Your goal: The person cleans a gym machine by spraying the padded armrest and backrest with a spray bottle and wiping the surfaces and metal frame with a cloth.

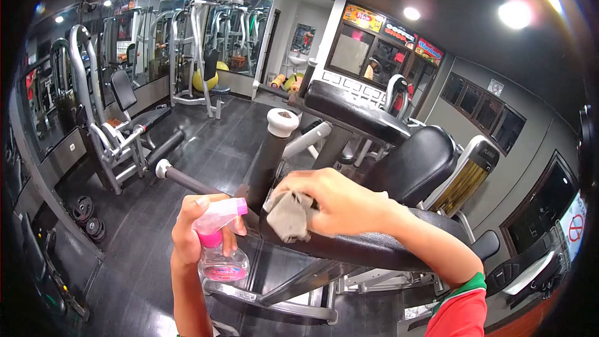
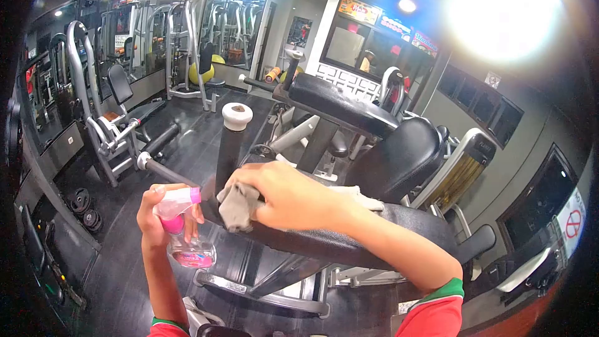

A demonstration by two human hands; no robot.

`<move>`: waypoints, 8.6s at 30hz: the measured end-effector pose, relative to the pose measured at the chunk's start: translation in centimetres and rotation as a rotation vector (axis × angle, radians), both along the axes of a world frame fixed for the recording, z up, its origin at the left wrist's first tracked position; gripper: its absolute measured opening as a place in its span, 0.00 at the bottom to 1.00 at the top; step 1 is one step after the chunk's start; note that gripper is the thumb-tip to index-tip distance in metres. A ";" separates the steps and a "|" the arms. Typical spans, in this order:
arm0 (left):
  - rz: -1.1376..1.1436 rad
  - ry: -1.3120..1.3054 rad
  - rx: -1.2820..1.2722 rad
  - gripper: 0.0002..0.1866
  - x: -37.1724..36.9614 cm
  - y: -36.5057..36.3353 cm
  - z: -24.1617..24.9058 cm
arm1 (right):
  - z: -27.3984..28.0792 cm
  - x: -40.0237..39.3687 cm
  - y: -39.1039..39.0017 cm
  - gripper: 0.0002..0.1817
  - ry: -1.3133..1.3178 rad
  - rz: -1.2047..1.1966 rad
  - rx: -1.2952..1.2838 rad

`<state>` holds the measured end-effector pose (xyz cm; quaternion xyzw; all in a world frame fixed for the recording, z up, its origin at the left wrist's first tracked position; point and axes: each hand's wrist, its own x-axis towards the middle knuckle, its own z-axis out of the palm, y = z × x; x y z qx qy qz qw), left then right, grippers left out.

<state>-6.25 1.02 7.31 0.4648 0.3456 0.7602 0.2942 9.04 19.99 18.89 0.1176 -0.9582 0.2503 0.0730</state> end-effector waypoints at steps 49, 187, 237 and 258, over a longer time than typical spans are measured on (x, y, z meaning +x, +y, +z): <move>0.607 -0.140 -0.184 0.29 13.2 -8.6 -4.4 | -14.2 4.1 -10.1 0.27 0.462 -0.331 -0.308; -1.532 0.319 0.166 0.24 -37.3 -4.4 -5.4 | -21.3 -42.3 -39.5 0.29 1.314 -2.093 0.115; -1.871 0.189 0.063 0.21 -14.5 24.4 -5.1 | -9.0 -34.9 -16.2 0.22 0.262 -2.810 0.727; -1.911 0.293 0.108 0.20 -9.0 28.4 -2.7 | -9.4 -33.0 -9.5 0.26 0.484 -2.990 0.691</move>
